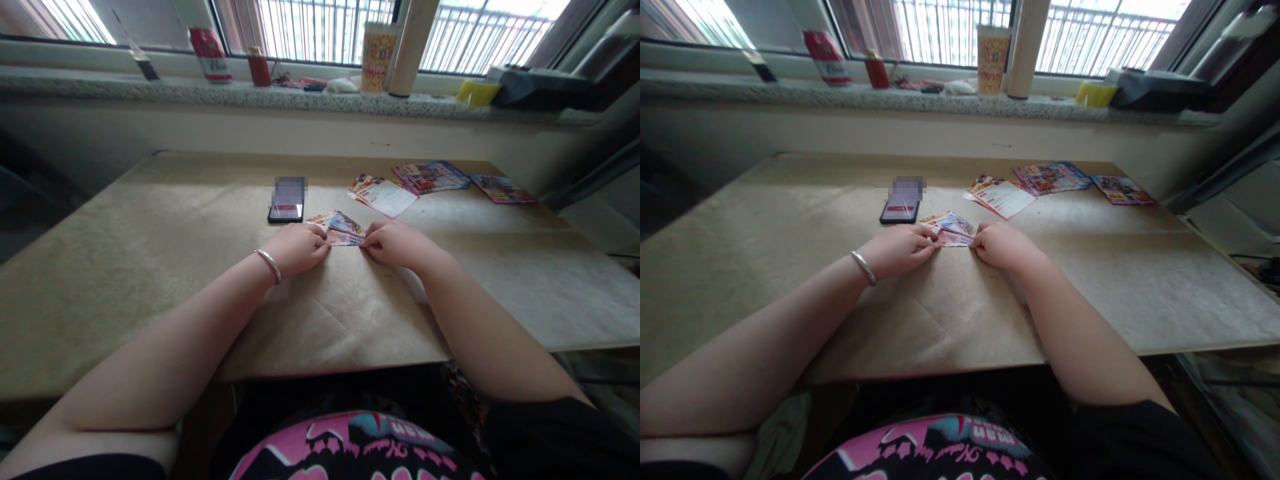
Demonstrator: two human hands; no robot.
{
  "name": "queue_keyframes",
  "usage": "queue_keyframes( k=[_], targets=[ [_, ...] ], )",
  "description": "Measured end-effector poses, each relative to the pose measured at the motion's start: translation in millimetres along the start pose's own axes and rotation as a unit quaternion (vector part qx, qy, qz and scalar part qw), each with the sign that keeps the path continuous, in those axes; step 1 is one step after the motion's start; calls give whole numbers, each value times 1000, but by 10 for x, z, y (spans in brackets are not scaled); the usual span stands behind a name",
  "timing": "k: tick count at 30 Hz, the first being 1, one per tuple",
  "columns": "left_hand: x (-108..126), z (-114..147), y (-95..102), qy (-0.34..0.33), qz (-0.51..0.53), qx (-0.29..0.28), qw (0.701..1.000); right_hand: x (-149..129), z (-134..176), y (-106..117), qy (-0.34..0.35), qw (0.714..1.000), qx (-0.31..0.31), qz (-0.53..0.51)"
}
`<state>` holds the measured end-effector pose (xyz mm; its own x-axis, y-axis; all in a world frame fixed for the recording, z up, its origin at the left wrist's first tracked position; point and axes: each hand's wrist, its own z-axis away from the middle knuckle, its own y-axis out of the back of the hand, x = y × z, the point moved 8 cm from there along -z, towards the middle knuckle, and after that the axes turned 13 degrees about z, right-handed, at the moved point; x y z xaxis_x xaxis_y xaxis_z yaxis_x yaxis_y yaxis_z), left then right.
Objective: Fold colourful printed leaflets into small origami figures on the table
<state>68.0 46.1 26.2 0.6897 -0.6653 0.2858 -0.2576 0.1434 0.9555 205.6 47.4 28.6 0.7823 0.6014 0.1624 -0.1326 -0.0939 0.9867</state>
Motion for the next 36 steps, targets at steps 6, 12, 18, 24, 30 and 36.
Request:
queue_keyframes(
  k=[6,12,18,24,30,36],
  targets=[
    [-58,27,56,2,13,-10,1000,-4,16,14,-11,1000,-9,3],
    [-117,39,67,7,18,-38,999,24,16,-7,-16,1000,1,-10],
    [-132,-6,40,1,-38,13,999,12,13,11,-31,999,24,-22],
    [-99,-35,-4,-50,-37,68,996,-54,-25,31,-56,997,55,16],
    [-46,-56,-5,-66,-93,90,989,-167,-66,42,-44,992,113,22],
    [23,-54,23,-96,-81,164,979,-201,-82,76,-64,983,170,-3]
  ],
)
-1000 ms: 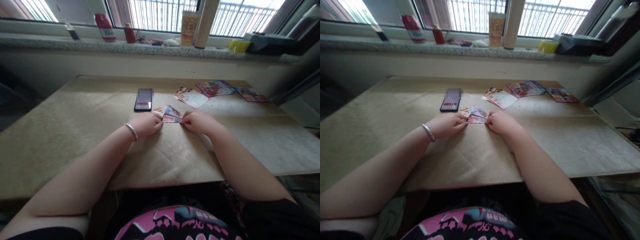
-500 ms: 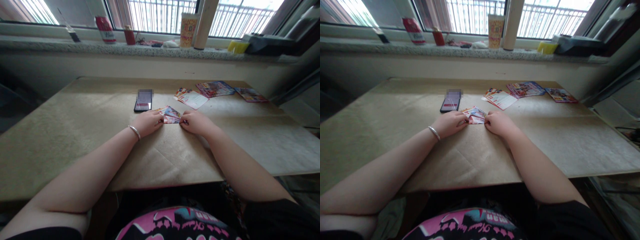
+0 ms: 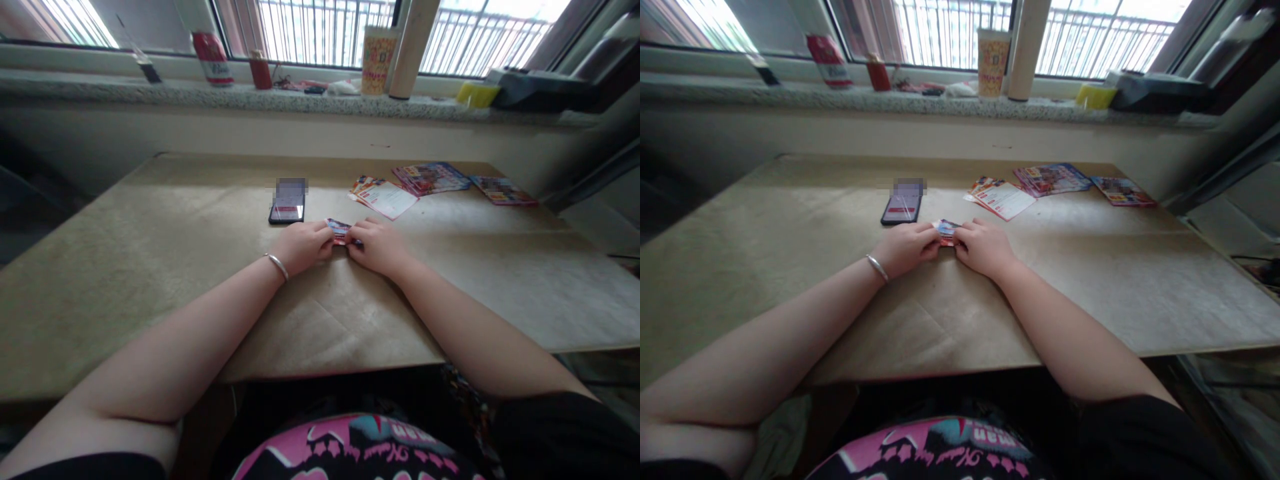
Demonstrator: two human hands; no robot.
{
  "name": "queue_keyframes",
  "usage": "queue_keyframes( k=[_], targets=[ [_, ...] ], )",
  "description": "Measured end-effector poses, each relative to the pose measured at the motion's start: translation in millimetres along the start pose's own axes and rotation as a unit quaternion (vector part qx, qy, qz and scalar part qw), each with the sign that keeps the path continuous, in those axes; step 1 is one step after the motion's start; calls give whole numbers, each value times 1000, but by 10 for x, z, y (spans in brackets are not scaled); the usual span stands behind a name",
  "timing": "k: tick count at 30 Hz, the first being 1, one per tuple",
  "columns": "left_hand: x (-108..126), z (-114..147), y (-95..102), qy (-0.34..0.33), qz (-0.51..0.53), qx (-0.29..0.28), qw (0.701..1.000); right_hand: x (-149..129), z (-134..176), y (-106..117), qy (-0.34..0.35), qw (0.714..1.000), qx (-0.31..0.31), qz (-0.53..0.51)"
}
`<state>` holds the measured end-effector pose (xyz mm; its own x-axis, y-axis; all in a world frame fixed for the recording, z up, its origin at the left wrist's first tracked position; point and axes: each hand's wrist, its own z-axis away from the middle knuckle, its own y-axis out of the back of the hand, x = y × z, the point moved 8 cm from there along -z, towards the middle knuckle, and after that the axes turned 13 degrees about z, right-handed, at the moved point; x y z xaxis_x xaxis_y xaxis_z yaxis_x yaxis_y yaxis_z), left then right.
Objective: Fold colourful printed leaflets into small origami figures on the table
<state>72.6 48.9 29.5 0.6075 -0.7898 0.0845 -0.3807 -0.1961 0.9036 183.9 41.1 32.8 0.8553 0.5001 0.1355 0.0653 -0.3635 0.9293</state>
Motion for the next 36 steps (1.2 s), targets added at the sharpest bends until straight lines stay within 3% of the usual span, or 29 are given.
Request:
queue_keyframes(
  k=[7,12,22,36],
  targets=[
    [46,18,69,-16,121,60,991,31,-4,57,-9,995,53,-89],
    [59,11,52,-12,194,63,979,-11,-18,25,5,985,60,-160],
    [33,-17,53,10,231,75,970,-4,-32,-14,14,982,41,-184],
    [-163,42,139,81,289,117,947,270,26,-103,3,977,-13,-212]
  ],
)
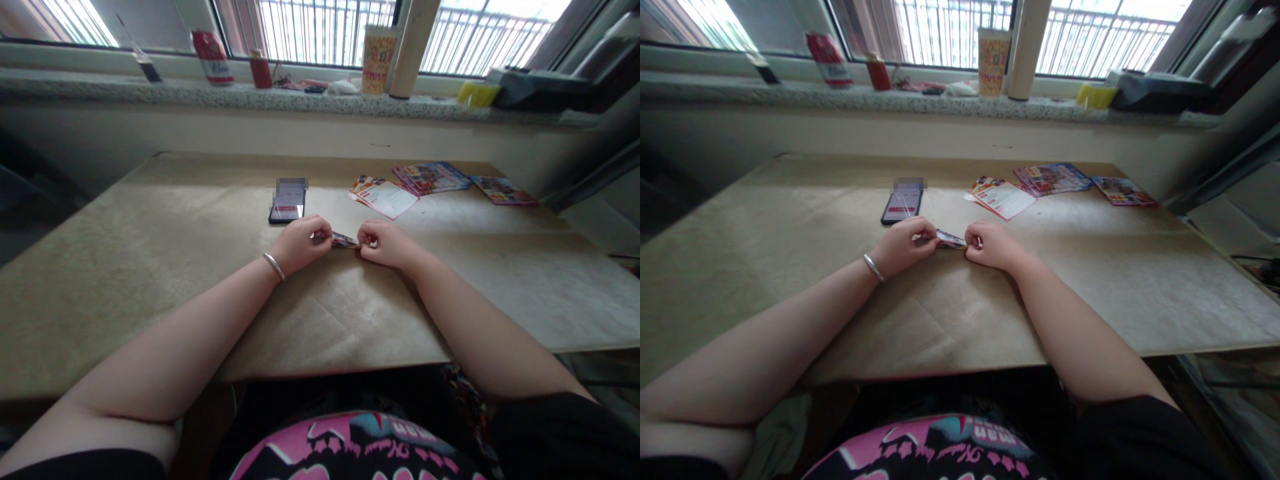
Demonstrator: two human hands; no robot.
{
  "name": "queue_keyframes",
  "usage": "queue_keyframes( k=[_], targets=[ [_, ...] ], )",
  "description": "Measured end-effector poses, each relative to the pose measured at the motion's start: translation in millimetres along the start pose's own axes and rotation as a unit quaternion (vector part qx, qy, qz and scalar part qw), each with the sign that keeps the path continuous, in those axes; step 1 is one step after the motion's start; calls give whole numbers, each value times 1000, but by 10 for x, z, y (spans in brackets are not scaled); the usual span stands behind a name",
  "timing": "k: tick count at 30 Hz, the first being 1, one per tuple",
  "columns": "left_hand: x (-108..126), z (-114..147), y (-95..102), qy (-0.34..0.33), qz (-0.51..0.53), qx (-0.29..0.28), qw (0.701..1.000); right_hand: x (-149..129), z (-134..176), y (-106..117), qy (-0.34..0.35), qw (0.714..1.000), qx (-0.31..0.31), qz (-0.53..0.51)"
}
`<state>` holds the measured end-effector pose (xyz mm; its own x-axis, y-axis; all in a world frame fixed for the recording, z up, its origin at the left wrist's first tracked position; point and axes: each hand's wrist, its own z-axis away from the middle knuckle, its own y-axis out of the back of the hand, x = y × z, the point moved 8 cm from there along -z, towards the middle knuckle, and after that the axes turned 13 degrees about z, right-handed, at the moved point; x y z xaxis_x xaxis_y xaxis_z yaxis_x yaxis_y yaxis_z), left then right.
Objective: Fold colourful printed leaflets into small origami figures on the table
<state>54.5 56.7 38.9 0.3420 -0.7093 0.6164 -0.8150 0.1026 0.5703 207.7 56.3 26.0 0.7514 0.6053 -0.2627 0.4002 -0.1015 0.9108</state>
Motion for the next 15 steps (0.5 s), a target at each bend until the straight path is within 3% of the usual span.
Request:
queue_keyframes(
  k=[15],
  targets=[
    [-98,-5,60,53,31,12,998,207,60,-32,-50,995,-80,-19]
  ],
)
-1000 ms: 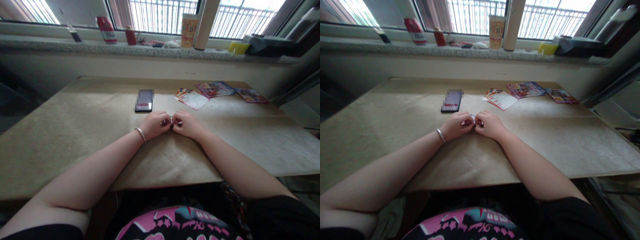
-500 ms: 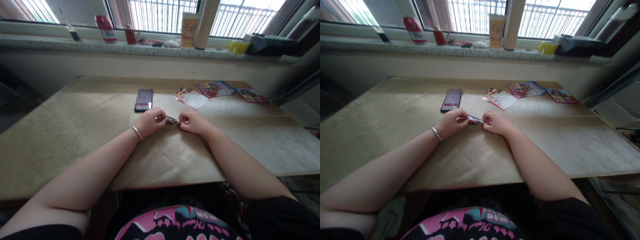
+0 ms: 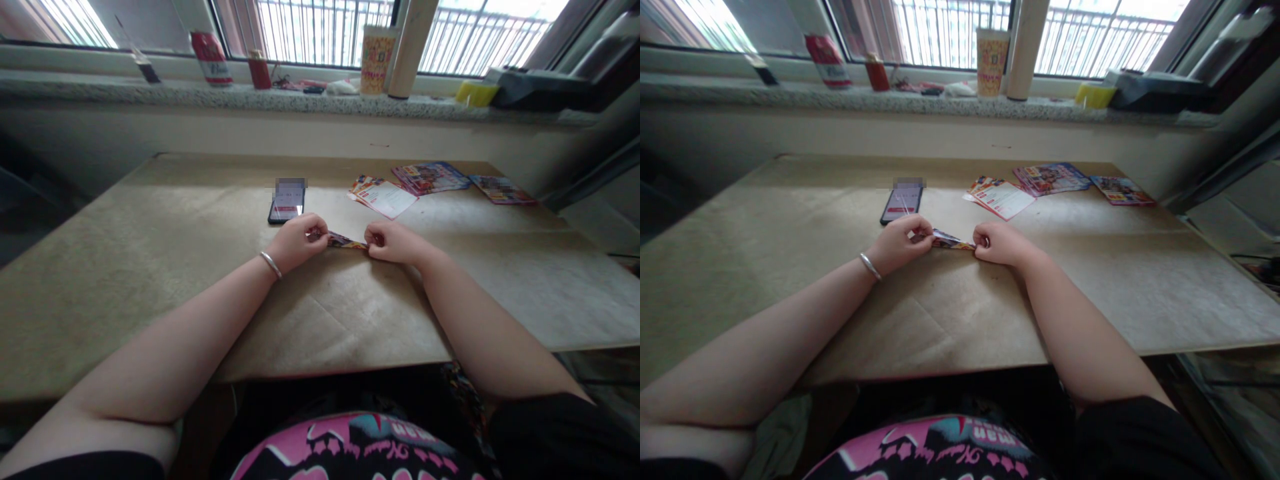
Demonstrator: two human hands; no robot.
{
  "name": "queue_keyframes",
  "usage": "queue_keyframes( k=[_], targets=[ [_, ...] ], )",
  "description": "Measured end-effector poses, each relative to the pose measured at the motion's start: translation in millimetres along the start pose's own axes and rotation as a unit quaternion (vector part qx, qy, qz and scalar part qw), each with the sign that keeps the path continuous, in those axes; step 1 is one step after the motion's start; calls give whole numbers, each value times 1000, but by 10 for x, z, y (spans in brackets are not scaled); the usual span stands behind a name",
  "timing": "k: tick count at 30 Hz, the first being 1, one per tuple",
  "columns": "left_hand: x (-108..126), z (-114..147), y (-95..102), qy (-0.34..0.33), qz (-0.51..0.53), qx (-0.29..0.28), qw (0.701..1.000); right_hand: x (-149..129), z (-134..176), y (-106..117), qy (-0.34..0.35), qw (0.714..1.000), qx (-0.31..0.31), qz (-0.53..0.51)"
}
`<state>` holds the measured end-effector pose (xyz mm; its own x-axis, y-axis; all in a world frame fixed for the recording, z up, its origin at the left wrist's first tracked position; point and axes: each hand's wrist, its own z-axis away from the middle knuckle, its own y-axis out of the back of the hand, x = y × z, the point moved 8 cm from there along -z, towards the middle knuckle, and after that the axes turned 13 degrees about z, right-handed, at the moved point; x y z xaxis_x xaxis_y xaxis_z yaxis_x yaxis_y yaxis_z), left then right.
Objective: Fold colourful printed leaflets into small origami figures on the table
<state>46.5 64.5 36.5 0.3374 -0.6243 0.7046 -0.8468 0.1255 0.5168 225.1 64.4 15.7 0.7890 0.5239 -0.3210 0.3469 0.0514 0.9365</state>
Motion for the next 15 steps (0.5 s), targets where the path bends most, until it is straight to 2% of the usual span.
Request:
queue_keyframes(
  k=[8,15],
  targets=[
    [-107,-15,70,45,21,11,999,114,28,28,-21,999,-4,-39],
    [-105,-12,138,25,5,20,999,148,48,56,-21,999,-2,-44]
  ],
)
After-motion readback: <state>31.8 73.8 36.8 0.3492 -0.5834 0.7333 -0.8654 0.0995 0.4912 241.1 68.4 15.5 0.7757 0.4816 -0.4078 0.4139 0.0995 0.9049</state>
